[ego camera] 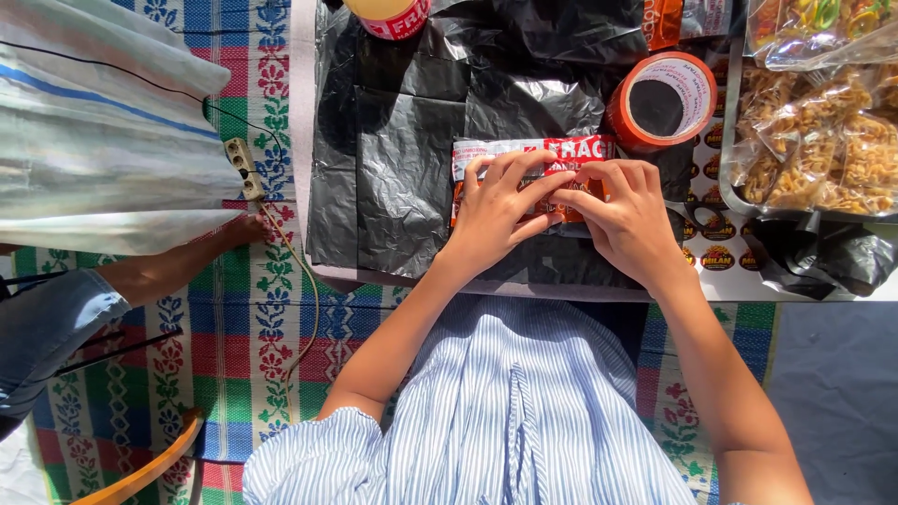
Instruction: The person seals a small package by hand using tape from a roll, cutting the tape with scissors, and smoothing it over the wrapper's seams.
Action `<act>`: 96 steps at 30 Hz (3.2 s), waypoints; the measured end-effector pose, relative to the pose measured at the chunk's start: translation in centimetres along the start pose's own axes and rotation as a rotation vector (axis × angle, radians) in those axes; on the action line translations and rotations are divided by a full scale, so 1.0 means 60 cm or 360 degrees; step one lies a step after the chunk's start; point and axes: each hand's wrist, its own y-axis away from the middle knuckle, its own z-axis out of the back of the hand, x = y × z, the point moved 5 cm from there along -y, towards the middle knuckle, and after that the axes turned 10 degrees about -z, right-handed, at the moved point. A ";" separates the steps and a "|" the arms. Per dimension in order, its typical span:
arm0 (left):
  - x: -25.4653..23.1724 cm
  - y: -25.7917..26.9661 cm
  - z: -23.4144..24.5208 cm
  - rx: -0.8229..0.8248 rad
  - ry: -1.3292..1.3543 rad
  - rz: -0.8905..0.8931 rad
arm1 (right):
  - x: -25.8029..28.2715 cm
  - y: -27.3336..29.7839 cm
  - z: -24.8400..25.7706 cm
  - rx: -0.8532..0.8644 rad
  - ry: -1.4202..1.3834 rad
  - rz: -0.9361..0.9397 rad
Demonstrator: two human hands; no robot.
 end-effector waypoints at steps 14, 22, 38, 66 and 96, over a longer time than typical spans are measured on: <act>0.023 0.013 0.011 -0.0454 0.0535 0.0083 | 0.003 -0.010 0.025 -0.0259 -0.0452 -0.0087; 0.006 0.030 0.047 -0.0435 0.0095 0.0077 | 0.022 -0.022 0.002 -0.0349 -0.0353 0.0160; 0.032 0.037 0.026 -0.0302 0.0164 0.0158 | 0.023 -0.034 -0.012 0.0052 0.0033 0.0347; 0.034 0.036 0.021 -0.0223 0.0191 0.0189 | 0.028 -0.034 -0.017 0.0099 0.0281 0.0323; 0.032 0.125 0.108 -0.0886 0.0027 0.0558 | -0.072 0.065 0.033 -0.0337 -0.1265 -0.1089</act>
